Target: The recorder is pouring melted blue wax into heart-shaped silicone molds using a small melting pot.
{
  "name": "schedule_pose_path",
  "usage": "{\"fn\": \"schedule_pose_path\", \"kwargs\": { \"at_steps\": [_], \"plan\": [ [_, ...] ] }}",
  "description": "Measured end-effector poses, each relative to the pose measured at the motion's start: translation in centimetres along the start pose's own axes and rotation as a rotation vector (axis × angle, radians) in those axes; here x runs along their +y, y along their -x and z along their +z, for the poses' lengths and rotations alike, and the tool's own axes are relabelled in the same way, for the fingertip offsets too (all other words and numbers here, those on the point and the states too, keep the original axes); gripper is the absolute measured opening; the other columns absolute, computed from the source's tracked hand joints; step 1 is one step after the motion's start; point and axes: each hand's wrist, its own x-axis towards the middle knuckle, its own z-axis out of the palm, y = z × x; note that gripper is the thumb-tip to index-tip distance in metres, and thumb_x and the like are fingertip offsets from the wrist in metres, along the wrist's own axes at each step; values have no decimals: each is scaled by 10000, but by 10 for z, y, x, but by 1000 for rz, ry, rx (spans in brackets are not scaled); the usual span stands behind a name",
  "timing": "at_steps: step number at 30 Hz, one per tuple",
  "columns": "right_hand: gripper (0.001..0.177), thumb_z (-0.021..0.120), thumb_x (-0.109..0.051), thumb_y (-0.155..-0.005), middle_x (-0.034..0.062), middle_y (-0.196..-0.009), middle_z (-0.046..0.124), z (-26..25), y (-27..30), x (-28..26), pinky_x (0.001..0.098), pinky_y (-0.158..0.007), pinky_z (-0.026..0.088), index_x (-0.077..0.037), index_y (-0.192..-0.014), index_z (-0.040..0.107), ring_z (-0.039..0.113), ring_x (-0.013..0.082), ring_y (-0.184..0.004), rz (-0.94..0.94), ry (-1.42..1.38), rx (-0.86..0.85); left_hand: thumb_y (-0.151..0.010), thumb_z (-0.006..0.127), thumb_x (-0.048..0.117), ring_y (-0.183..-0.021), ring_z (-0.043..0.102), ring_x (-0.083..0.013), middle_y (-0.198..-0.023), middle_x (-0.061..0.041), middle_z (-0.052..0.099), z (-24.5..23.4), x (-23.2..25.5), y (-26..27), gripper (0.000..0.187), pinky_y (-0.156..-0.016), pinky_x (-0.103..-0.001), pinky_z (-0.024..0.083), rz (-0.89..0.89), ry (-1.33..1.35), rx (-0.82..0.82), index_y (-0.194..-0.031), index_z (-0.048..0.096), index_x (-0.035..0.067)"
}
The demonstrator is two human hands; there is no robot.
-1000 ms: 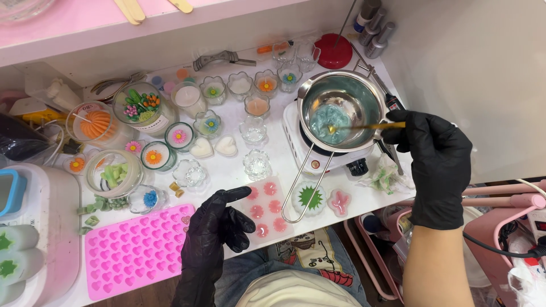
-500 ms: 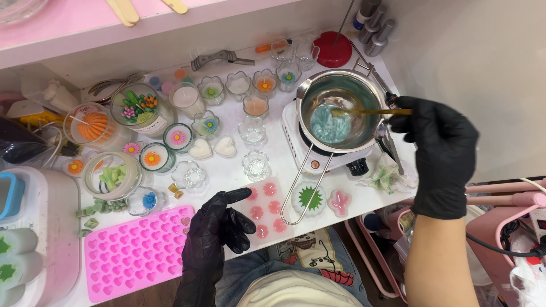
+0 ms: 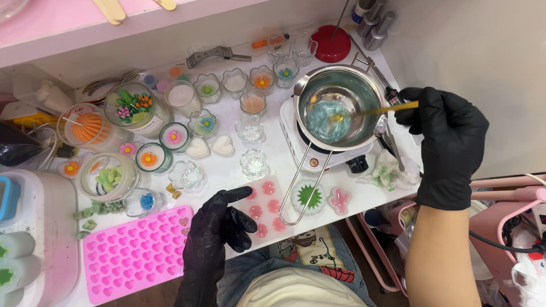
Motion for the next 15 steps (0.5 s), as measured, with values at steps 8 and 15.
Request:
{"fn": "schedule_pose_path", "kwargs": {
  "at_steps": [8, 15],
  "plan": [
    [254, 636, -167, -1188, 164, -1090, 755, -7, 1, -2, 250, -723, 535, 79, -1182, 702, 725, 168, -820, -11, 2, 23, -1007, 410, 431, -447, 636, -184, -681, -148, 722, 9, 1, -6, 556, -420, -295, 518, 10, -40, -57, -1271, 699, 36],
    [233, 630, -167, -1135, 129, -1170, 768, 8, 6, -17, 245, -753, 563, 40, -1201, 715, 761, 166, -905, 70, -82, -46, -1014, 438, 410, -615, 711, -147, -863, -95, 769, 46, 14, -18, 489, -553, -274, 559, -53, -165, -223, -1341, 651, 115]
  ]
}}
